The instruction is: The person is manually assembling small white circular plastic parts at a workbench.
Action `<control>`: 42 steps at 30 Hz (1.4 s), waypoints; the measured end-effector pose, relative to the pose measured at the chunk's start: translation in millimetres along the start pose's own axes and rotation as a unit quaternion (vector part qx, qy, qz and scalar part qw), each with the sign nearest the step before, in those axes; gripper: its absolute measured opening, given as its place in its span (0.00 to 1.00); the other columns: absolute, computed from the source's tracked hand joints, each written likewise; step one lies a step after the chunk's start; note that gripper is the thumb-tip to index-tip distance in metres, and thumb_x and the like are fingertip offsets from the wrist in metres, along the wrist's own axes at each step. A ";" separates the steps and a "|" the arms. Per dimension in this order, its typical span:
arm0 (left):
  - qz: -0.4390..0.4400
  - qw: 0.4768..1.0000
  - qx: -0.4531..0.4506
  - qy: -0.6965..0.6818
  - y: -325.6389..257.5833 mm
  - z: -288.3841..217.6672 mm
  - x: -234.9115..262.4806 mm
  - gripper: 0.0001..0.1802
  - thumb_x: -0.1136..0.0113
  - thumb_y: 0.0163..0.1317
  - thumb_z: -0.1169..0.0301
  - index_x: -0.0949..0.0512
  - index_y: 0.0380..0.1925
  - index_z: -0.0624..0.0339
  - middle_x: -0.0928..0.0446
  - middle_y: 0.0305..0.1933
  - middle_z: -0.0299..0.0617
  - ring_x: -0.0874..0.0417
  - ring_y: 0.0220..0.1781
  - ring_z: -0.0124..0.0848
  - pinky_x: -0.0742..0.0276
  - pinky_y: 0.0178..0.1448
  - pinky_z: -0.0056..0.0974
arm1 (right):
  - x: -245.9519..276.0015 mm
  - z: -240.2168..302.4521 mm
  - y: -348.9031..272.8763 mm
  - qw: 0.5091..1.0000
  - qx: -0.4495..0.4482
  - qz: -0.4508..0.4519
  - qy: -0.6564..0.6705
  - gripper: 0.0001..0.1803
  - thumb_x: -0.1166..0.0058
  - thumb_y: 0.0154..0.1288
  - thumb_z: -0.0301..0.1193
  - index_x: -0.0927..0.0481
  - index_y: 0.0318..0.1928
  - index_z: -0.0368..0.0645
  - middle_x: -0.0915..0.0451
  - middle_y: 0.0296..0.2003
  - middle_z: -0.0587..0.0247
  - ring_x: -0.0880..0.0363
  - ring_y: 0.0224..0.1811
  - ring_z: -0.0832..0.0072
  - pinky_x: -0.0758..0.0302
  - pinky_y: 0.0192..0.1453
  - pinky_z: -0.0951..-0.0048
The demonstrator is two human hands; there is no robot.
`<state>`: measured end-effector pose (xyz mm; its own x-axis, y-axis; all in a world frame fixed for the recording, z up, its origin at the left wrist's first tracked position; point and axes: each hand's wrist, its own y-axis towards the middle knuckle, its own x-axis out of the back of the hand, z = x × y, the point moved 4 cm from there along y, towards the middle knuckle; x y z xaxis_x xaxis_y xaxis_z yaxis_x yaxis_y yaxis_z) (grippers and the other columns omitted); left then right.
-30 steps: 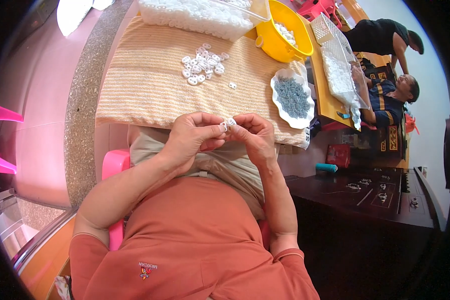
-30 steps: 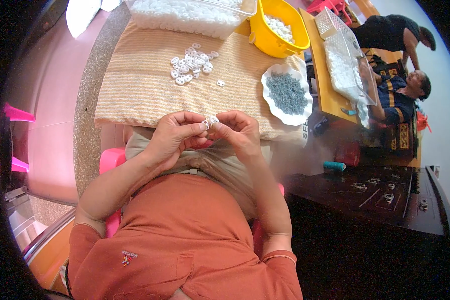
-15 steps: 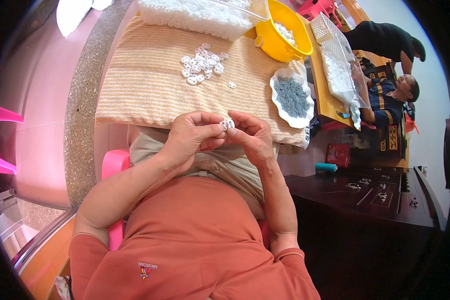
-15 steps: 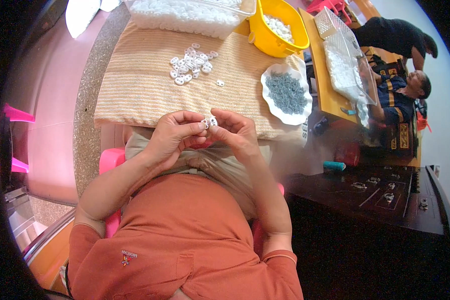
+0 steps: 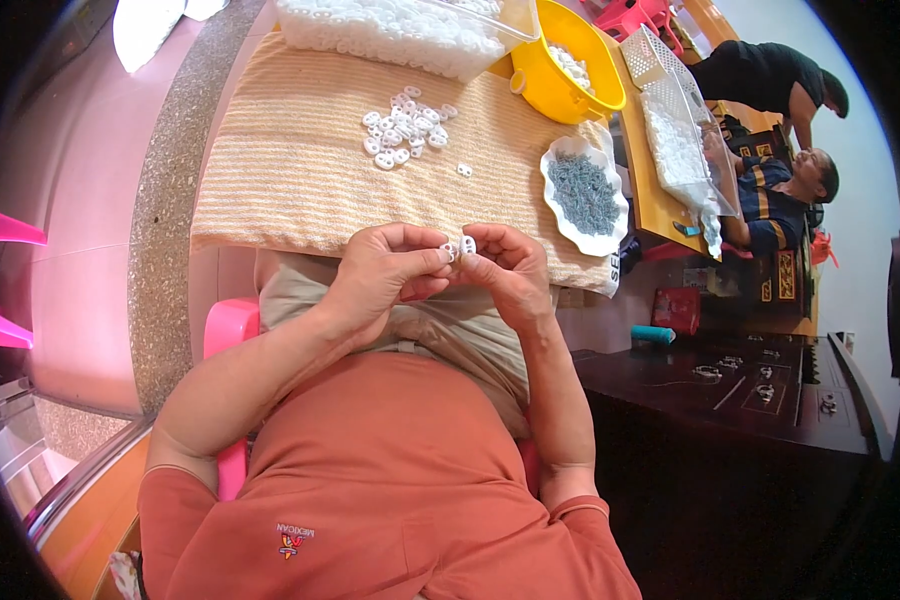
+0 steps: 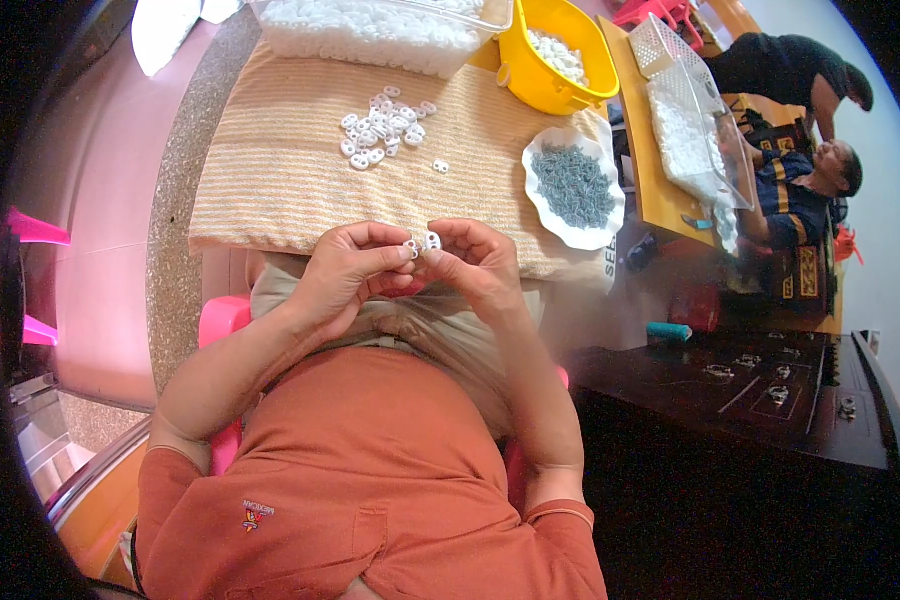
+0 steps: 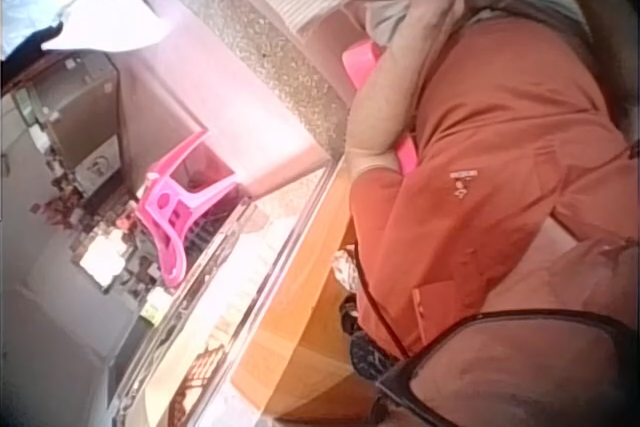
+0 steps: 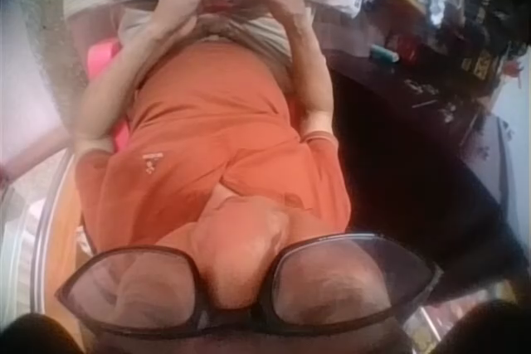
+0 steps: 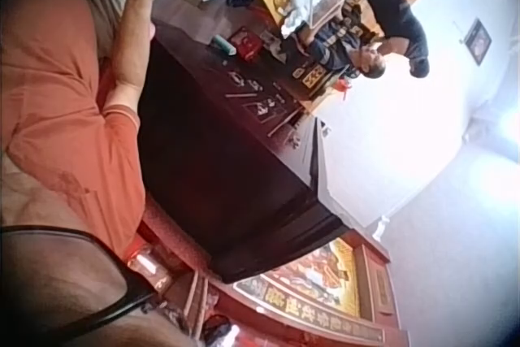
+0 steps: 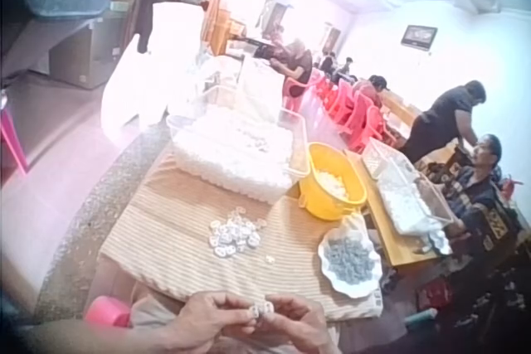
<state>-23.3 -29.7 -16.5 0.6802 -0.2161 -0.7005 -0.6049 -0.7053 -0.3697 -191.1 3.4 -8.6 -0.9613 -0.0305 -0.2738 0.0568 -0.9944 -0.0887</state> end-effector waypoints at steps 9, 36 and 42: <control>-0.006 1.000 0.005 0.016 -0.8 -0.7 -0.3 0.10 0.38 0.61 0.76 0.23 0.41 0.66 0.18 0.37 0.42 0.17 0.35 0.25 0.18 0.39 0.27 | -0.2 1.4 -1.4 1.000 0.009 0.001 -0.015 0.16 0.43 0.64 0.19 0.25 0.53 0.30 0.18 0.40 0.53 0.16 0.38 0.70 0.16 0.43 0.70; 0.006 1.000 0.005 0.025 0.4 1.0 0.7 0.09 0.38 0.62 0.76 0.23 0.40 0.67 0.19 0.38 0.41 0.17 0.36 0.26 0.17 0.41 0.28 | -2.5 2.2 -3.1 0.998 0.012 0.012 -0.056 0.16 0.43 0.63 0.18 0.23 0.52 0.30 0.17 0.41 0.53 0.16 0.42 0.70 0.16 0.48 0.69; 0.005 1.000 0.006 0.013 2.2 3.1 2.2 0.08 0.39 0.61 0.79 0.23 0.41 0.68 0.18 0.38 0.46 0.16 0.35 0.29 0.15 0.42 0.31 | -4.5 3.3 -3.5 0.999 0.005 0.010 -0.053 0.16 0.42 0.63 0.19 0.23 0.52 0.31 0.17 0.40 0.55 0.17 0.41 0.72 0.17 0.47 0.72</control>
<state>-24.5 -29.7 -20.8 0.6851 -0.2402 -0.6877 -0.6163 -0.6945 -0.3713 -187.9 6.7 -3.9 -0.9832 -0.0613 -0.1721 0.0750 -0.9944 -0.0744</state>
